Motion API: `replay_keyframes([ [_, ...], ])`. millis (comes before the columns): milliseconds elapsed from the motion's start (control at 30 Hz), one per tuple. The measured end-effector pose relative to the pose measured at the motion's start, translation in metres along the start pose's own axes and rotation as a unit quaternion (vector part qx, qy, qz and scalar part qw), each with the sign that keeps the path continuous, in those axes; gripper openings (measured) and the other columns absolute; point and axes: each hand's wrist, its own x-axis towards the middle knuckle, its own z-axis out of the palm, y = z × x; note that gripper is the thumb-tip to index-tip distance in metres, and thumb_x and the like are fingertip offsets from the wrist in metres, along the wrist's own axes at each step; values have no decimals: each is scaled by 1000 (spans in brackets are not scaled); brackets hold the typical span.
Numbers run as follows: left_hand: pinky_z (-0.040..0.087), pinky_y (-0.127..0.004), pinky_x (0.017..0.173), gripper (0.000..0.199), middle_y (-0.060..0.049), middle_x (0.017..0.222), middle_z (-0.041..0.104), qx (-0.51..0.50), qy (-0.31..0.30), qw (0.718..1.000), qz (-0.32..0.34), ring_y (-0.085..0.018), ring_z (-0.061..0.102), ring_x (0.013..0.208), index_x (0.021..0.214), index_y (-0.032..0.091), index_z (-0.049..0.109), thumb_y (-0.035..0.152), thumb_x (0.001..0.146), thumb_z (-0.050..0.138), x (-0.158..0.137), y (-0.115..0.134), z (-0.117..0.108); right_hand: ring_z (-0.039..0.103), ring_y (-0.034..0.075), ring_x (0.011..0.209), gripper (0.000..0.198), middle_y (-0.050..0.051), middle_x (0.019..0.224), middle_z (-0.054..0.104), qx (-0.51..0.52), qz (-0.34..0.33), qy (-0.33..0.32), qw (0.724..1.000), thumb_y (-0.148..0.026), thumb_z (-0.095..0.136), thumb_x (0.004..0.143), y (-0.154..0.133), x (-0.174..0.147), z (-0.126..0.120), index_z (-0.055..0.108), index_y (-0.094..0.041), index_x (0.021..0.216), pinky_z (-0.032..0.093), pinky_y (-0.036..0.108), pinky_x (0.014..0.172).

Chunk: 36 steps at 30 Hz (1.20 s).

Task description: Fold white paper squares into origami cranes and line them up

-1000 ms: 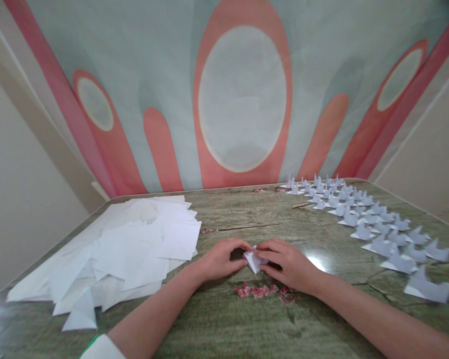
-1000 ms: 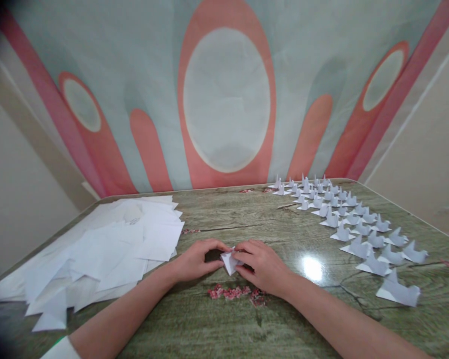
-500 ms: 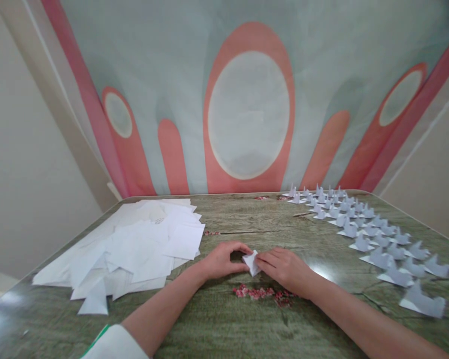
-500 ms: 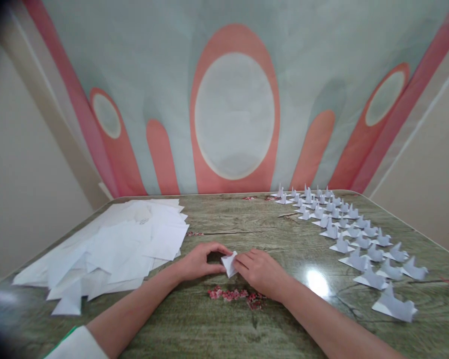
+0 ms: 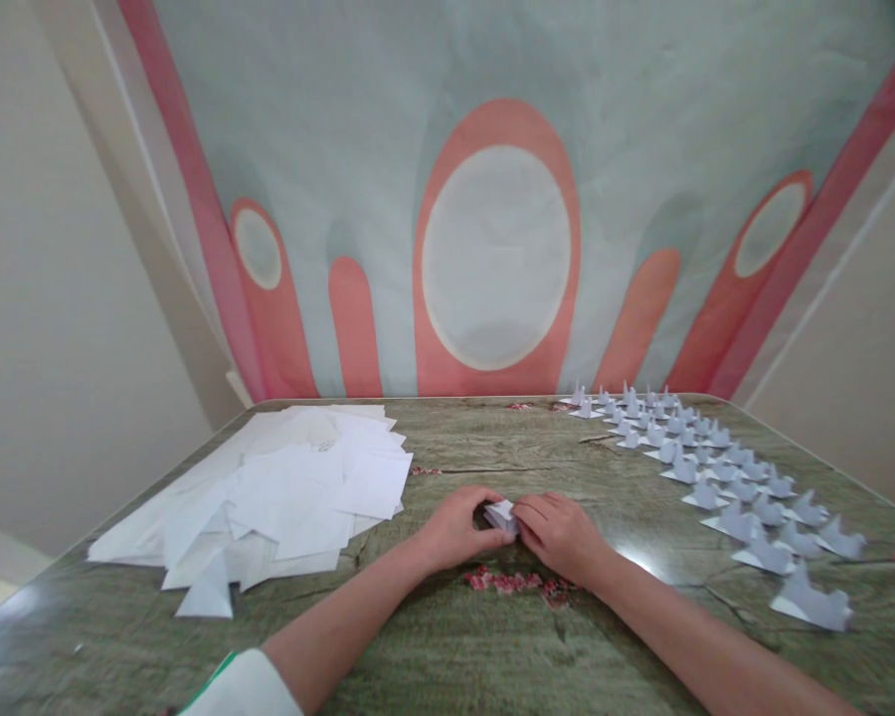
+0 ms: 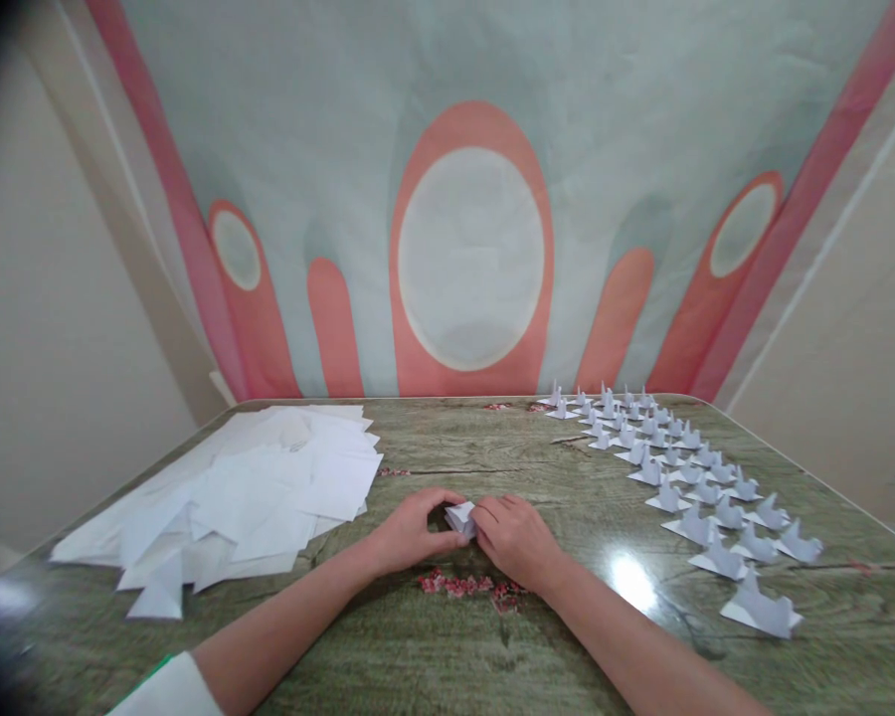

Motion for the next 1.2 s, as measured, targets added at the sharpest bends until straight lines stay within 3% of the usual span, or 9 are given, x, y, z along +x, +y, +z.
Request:
replay_keyframes([
  [100, 43, -32, 84, 51, -7, 104, 60, 1, 39, 999, -17, -21, 55, 94, 107, 16, 56, 40, 65, 70, -4, 0, 8, 54, 17, 73, 14, 7, 81, 61, 6, 17, 6, 1000, -11, 47, 82, -2, 0, 0, 59, -15, 88, 39, 29, 71],
  [300, 44, -28, 74, 25, -4, 88, 61, 12, 118, 992, -51, -17, 55, 80, 96, 16, 58, 26, 73, 59, -9, -7, 19, 54, 18, 74, 15, 6, 79, 60, 31, 44, 12, 998, -12, 45, 82, -5, 0, 3, 58, -16, 84, 40, 29, 71],
  [567, 44, -26, 70, 17, -1, 79, 62, 36, 120, 991, -35, -17, 55, 74, 86, 19, 62, 19, 69, 59, -7, -10, 21, 55, 18, 79, 11, 5, 84, 59, 100, 97, -1, 990, -13, 50, 80, -9, 4, 4, 57, -18, 87, 42, 28, 71],
  [800, 44, -27, 71, 25, -1, 80, 62, 56, 123, 990, -29, -17, 57, 74, 94, 21, 61, 20, 69, 60, -9, -11, 21, 54, 16, 75, 9, 3, 81, 57, 164, 163, -3, 973, -13, 55, 77, -7, 16, 12, 58, -19, 83, 43, 26, 68],
  [1000, 43, -30, 78, 30, -2, 86, 62, 65, 134, 988, -25, -19, 56, 83, 97, 20, 60, 20, 67, 64, -10, -11, 21, 54, 15, 72, 11, 2, 79, 57, 200, 193, -6, 961, -13, 56, 76, -5, 18, 19, 63, -20, 77, 42, 25, 66],
  [1200, 44, -28, 76, 27, -2, 84, 62, 51, 135, 989, -26, -18, 57, 79, 96, 20, 59, 20, 69, 62, -8, -15, 23, 53, 15, 72, 11, 2, 78, 57, 209, 213, -3, 954, -14, 55, 76, -6, 18, 20, 64, -20, 75, 41, 25, 65],
])
